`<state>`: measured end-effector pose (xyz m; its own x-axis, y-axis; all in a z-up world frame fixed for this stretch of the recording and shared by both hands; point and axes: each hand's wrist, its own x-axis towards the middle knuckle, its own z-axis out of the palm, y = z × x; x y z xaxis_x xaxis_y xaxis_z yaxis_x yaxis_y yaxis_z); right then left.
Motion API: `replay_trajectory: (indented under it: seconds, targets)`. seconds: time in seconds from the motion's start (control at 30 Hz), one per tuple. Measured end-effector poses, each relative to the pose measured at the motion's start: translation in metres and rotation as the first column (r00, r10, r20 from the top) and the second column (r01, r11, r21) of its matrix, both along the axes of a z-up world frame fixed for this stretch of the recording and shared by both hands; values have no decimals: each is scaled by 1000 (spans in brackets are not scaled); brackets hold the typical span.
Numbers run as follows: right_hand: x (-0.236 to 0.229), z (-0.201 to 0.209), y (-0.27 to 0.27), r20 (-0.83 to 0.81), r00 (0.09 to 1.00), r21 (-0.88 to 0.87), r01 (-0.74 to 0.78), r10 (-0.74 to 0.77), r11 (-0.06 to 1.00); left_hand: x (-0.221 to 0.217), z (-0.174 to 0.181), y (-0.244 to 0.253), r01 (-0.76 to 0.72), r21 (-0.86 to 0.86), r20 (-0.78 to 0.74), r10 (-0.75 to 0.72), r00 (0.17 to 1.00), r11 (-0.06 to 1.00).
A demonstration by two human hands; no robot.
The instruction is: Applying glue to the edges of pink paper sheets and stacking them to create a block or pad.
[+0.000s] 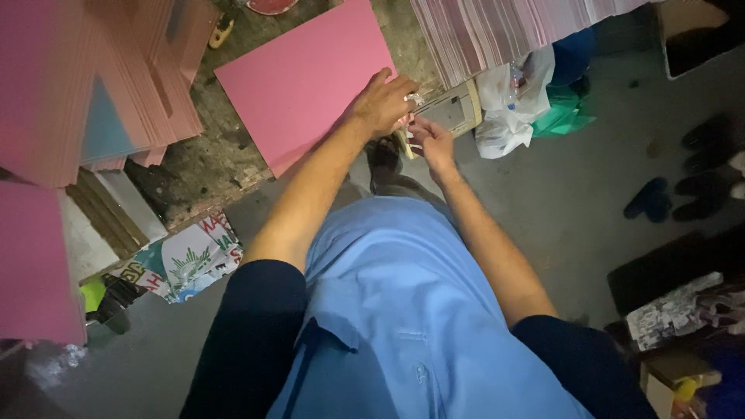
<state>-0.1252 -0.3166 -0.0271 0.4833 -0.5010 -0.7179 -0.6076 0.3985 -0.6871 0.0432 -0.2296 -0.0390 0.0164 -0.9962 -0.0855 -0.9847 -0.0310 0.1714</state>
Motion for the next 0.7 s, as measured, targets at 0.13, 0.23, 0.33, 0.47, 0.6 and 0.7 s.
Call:
replay_trajectory:
  seconds: [0.13,0.23,0.33,0.47,0.6,0.7]
  targets:
    - [1,4,2,-13,1000,-5,2,-2,1000,0,15,1,-17,133,17,15,1000,991]
    - [-1,-7,0,-23,999,-51,-31,30,998,-3,-2,1,-65,-49,15,66,998,997]
    - [-2,-17,-1,65,996,-110,61,-54,992,-7,-4,3,-145,-56,-37,143,989,988]
    - [4,-4,-2,22,998,-138,-48,52,989,-14,-5,4,-257,-80,-99,249,963,963]
    - [10,5,-2,-11,995,-112,-100,100,989,-21,12,10,-358,-78,-136,345,929,931]
    - [16,-14,-7,-39,999,-86,-10,7,996,-31,2,13,-442,-146,-208,409,889,885]
